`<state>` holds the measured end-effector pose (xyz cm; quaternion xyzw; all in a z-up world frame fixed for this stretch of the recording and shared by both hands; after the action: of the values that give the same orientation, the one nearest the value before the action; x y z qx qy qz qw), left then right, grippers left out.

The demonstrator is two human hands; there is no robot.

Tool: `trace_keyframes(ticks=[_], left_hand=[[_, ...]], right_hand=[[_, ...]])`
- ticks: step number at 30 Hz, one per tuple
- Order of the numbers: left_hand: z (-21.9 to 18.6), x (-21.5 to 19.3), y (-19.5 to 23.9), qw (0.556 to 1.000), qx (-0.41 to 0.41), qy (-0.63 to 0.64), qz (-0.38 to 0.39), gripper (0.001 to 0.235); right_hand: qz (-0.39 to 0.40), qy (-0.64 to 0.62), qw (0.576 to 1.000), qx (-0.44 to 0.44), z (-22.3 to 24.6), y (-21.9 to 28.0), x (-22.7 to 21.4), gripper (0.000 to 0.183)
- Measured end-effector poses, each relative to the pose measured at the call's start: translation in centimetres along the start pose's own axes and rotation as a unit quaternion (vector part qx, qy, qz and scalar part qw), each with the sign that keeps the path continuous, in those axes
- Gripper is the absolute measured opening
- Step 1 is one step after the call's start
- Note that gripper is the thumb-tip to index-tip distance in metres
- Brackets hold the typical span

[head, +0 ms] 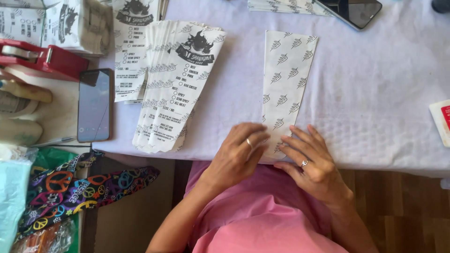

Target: Folding and gluing printed paper strips to assemble food packaging sleeves.

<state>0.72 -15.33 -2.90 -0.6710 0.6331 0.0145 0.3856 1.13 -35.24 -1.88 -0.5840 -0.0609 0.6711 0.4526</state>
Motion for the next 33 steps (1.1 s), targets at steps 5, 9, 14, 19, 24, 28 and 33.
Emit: trace_keyframes(ticks=[5, 9, 14, 19, 24, 28, 33], left_hand=[[-1.4, 0.2, 0.8, 0.995, 0.074, 0.031, 0.057, 0.018], [-1.7, 1.5, 0.9, 0.995, 0.094, -0.01, 0.016, 0.013], [-2.1, 1.3, 1.2, 0.997, 0.076, 0.028, 0.009, 0.011], [-2.2, 1.2, 0.9, 0.997, 0.054, 0.062, 0.006, 0.01], [-2.5, 1.5, 0.6, 0.998, -0.012, 0.068, -0.006, 0.011], [-2.2, 2.3, 0.9, 0.993, -0.07, 0.091, -0.02, 0.005], [-2.4, 2.1, 0.6, 0.982, -0.139, 0.127, 0.004, 0.005]], right_hand=[[-0.005, -0.025, 1.0, -0.005, -0.5, -0.2, -0.7, 0.033], [-0.039, -0.029, 0.999, -0.002, 0.0, 0.2, -0.9, 0.018], [-0.051, -0.038, 0.998, -0.004, -0.2, 0.6, -0.9, 0.011], [-0.053, -0.042, 0.998, 0.001, -0.1, 0.5, -1.0, 0.002], [-0.073, -0.048, 0.994, 0.071, 0.5, 0.0, -0.8, 0.007], [-0.074, -0.058, 0.989, 0.114, 0.3, -0.2, -0.6, 0.009], [-0.055, -0.091, 0.979, 0.176, -0.2, 0.1, -0.6, 0.011]])
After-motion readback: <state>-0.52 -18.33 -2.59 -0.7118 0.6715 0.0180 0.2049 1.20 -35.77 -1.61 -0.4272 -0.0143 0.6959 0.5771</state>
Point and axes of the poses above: each hand's wrist, its own y-axis away from the middle knuckle, its own x-axis out of the palm, z = x × y, the point moved 2 cm from there along -y, towards the middle knuckle, and after that the axes turned 8 degrees about -x, right-handed, at the moved point
